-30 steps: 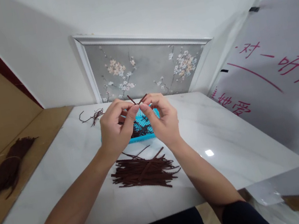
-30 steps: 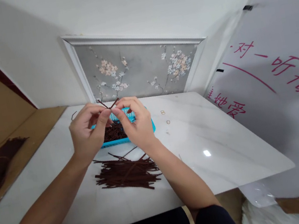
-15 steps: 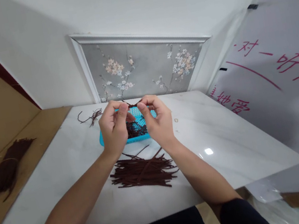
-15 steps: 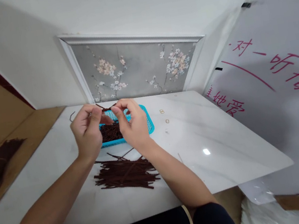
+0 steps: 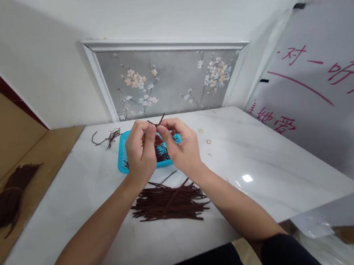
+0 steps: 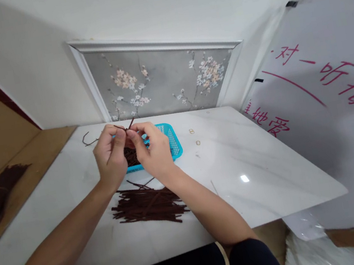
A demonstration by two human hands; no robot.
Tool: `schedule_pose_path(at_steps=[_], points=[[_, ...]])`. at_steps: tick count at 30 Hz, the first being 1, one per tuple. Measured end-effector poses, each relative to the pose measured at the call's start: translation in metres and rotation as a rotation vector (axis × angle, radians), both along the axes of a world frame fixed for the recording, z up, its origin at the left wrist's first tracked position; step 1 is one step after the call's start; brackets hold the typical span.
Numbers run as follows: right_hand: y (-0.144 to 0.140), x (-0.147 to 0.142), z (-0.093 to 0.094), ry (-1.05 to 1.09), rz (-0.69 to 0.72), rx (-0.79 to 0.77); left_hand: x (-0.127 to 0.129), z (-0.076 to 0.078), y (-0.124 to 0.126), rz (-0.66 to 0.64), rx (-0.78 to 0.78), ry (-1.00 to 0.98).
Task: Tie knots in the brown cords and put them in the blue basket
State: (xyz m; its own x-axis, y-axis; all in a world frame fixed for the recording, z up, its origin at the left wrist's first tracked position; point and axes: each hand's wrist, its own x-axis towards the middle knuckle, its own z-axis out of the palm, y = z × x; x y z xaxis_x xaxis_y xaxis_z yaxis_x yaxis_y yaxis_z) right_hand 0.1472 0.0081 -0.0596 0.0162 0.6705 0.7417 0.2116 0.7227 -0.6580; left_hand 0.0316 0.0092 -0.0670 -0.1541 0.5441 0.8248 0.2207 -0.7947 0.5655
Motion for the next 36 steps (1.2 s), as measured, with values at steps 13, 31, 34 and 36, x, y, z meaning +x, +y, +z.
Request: schedule_pose_path(at_steps=[13, 31, 34, 36], points=[[0.005, 0.012, 0.006, -0.119, -0.025, 0.087, -0.001, -0.005, 0.004, -0.004, -0.043, -0.107], [0.014, 0.004, -0.005, -0.081, -0.033, -0.043, 0.009, -0.012, 0.007, -0.039, -0.171, -0.319], [0.012, 0.0, -0.007, -0.065, -0.008, -0.048, 0.011, -0.013, 0.006, -0.015, -0.142, -0.319], [0.011, -0.002, -0.007, -0.048, -0.005, -0.048, 0.012, -0.012, 0.005, -0.008, -0.131, -0.318]])
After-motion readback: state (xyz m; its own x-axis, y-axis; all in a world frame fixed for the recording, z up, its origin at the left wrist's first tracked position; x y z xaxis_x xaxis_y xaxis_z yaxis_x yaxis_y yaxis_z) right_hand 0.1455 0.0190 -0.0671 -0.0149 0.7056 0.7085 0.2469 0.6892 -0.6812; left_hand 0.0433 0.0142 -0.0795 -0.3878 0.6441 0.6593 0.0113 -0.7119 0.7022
